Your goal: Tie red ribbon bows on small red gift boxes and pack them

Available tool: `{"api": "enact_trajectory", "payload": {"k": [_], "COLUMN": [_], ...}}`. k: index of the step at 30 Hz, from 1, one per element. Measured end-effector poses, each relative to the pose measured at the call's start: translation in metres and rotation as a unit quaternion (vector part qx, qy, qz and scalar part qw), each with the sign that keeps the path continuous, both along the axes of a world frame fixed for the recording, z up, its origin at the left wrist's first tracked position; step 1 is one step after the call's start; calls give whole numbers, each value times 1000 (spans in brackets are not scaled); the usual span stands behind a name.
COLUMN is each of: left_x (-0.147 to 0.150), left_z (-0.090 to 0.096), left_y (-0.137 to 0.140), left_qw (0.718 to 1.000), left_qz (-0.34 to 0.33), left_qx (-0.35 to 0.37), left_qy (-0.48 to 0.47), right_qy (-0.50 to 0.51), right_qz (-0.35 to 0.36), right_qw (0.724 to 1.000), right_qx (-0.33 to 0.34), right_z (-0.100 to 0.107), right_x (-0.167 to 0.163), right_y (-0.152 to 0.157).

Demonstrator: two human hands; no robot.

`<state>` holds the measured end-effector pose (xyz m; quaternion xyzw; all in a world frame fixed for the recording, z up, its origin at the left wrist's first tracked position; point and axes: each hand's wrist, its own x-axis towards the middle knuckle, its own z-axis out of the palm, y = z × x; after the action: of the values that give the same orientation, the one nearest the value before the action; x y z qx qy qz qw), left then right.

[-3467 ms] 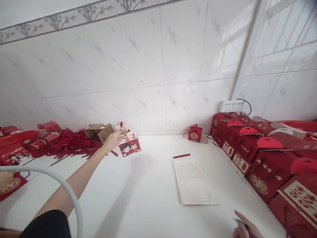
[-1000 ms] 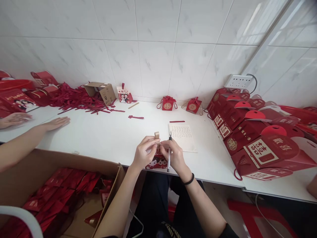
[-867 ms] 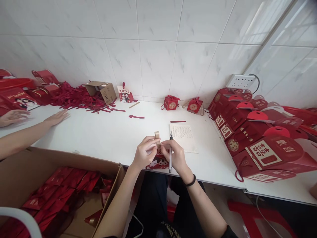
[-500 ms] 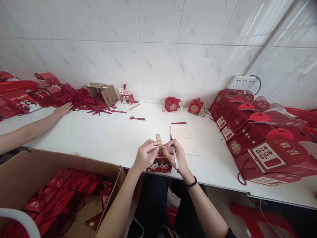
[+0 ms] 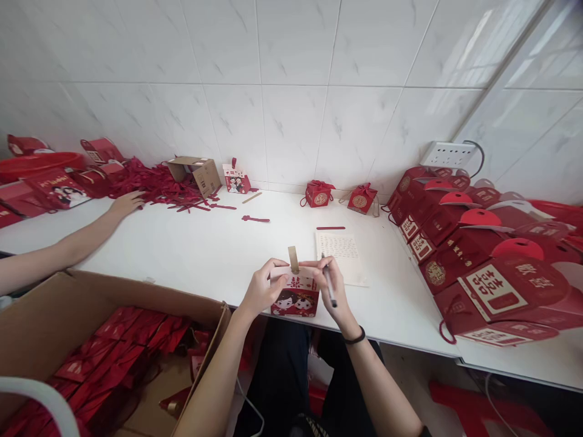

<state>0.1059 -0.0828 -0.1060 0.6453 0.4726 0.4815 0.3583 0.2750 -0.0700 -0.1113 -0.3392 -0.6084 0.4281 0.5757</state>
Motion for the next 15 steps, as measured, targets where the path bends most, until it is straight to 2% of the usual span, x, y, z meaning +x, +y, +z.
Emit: {"api": "enact_trajectory", "payload": {"k": [3,5,8,11,12,15], "left_x": [0,1,3,3,2,0], "left_z": [7,13,25,41,47,59], "left_y": [0,1,2,0,-2,-9], "left_qw": [995,978,922,865,851,818], "left_qz": [65,102,146,151,135,70], "left_qx": [-51,-88,-154,-218,-240,-312], "left_qy": [-57,-161,-325,-425,-446,-478], "right_qy": [80,60,-143,-336,-375,-410], "right_qz": [-88,-165,-225,-211,-201,-181], "right_qw": [993,984,964,916,901,887], "right_qx": [-16,-17,17,65,80,111], "right_z": [-4,-10,-27,-56,-67,-93], "right_x": [14,29,56,76,79,84], "right_y": [8,15,28,37,38,40]}}
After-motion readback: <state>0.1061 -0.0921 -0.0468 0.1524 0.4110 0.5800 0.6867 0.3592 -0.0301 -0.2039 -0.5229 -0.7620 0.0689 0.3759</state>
